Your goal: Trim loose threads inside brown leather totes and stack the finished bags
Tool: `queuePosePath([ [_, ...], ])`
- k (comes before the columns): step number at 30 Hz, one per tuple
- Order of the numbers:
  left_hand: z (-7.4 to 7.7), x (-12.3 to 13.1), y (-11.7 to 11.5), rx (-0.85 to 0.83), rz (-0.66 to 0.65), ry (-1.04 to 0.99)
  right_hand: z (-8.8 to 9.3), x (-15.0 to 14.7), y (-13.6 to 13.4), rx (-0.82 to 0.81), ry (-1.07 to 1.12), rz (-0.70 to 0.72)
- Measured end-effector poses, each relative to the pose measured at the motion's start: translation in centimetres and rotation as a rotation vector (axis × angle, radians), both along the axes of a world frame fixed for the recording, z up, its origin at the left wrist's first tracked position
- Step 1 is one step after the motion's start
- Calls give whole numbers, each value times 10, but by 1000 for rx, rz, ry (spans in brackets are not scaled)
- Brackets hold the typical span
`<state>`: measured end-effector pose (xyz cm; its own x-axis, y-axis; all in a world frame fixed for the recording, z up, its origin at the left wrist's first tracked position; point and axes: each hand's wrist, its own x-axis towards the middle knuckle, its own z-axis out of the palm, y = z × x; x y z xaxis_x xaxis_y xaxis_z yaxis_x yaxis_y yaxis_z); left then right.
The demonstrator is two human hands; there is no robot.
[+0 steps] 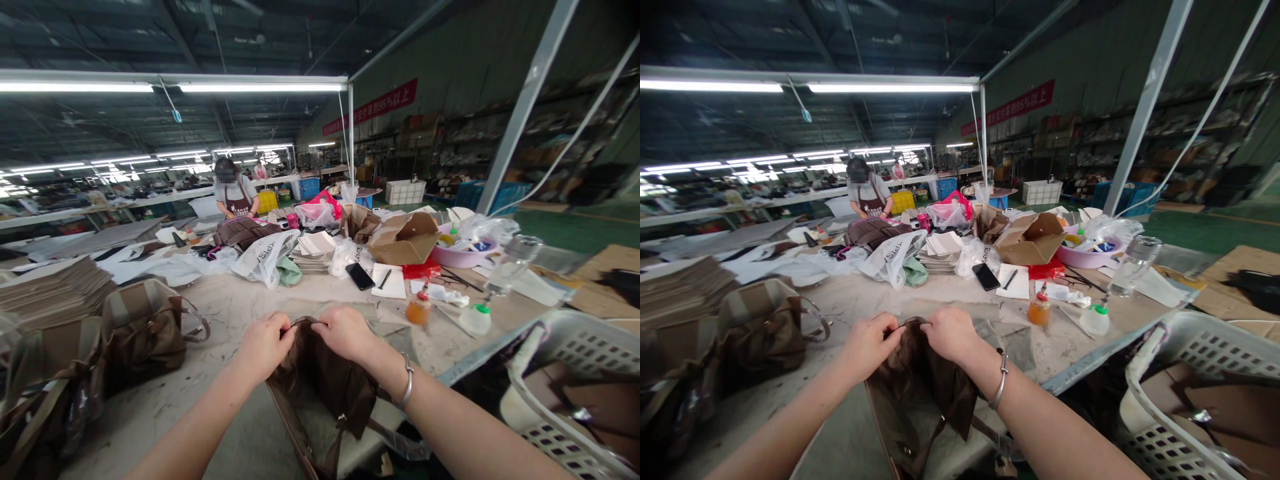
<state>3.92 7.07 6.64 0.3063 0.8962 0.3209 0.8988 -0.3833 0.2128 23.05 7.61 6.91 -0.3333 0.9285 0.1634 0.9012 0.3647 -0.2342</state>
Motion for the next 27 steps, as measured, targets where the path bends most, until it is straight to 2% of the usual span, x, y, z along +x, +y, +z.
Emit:
queuePosePath([
  [6, 0, 0, -1, -16, 14, -15, 0, 12, 1, -133, 123, 86],
  [10, 0, 0, -1, -2, 4, -18, 2, 10, 7, -106, 177, 178],
  [19, -1, -2, 0, 5, -9, -39, 6, -1, 22, -117, 176, 223],
  [23, -1, -1, 0, -3, 5, -42, 1, 16, 19, -255, 320, 283],
  [27, -2, -1, 0, -5, 25, -34, -6, 41, 4, -419, 403, 274],
])
